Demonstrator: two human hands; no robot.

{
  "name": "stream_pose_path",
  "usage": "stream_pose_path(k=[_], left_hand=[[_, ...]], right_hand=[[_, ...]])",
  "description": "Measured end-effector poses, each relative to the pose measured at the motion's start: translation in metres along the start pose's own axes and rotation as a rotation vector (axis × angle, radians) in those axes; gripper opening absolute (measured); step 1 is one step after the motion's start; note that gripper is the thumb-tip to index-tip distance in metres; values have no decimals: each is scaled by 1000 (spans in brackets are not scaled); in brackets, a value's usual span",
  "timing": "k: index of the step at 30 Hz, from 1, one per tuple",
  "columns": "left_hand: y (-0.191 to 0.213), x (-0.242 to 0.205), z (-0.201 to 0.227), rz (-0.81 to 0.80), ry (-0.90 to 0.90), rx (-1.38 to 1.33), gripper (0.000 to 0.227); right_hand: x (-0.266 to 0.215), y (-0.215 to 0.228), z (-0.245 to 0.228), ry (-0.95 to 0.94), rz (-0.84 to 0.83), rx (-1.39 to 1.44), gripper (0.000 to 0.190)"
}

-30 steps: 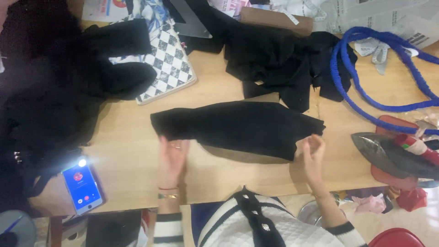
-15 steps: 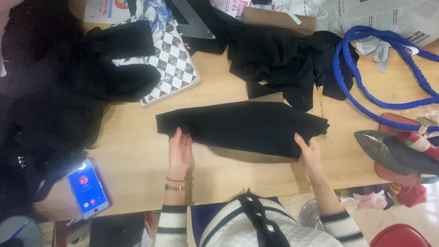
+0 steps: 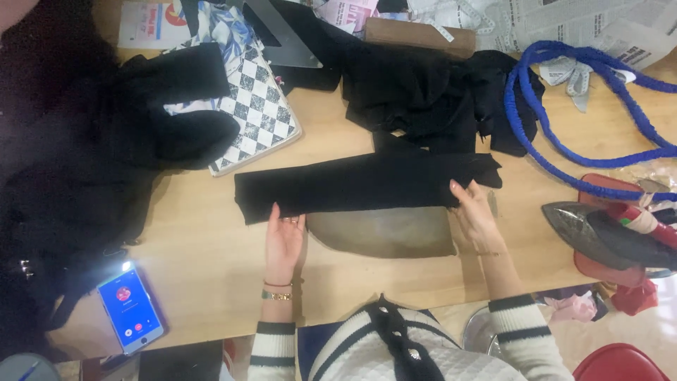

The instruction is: The person irons a piece of patterned fabric and then a black garment on a wooden table. They use a steam iron to smooth the fabric, frequently adjusting the garment's position and folding it to reach different sections. A wooden block is also handled and placed on the table during the process.

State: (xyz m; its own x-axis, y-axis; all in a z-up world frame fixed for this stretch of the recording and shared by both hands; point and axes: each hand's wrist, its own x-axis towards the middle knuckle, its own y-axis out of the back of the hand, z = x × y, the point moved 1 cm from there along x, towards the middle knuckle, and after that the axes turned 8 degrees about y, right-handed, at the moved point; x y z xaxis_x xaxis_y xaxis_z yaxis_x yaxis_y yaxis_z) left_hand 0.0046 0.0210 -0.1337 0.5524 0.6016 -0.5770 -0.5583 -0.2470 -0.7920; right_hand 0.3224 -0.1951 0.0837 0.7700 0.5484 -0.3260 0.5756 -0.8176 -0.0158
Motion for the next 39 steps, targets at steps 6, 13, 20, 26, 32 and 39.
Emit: stream_pose_path(k=[6, 13, 20, 26, 32, 39], left_hand=[[26, 8, 10, 52, -5, 122, 38], [-46, -67, -2, 114, -1, 93, 32], [-127, -113, 1, 44, -57, 71, 36], [-109, -95, -8, 71, -55, 46, 27], [-116, -102, 1, 40, -88, 32, 28], [-138, -118, 11, 27, -85, 91, 46]], right_hand=[[37, 59, 72, 97, -24, 126, 19], [14, 99, 69, 114, -8, -233, 51], [3, 320, 15, 669, 430, -1932, 102], [28, 380, -19, 377, 131, -1619, 70], [30, 362, -39, 74, 27, -1749, 72], [-21, 222, -70, 118, -146, -1483, 74]])
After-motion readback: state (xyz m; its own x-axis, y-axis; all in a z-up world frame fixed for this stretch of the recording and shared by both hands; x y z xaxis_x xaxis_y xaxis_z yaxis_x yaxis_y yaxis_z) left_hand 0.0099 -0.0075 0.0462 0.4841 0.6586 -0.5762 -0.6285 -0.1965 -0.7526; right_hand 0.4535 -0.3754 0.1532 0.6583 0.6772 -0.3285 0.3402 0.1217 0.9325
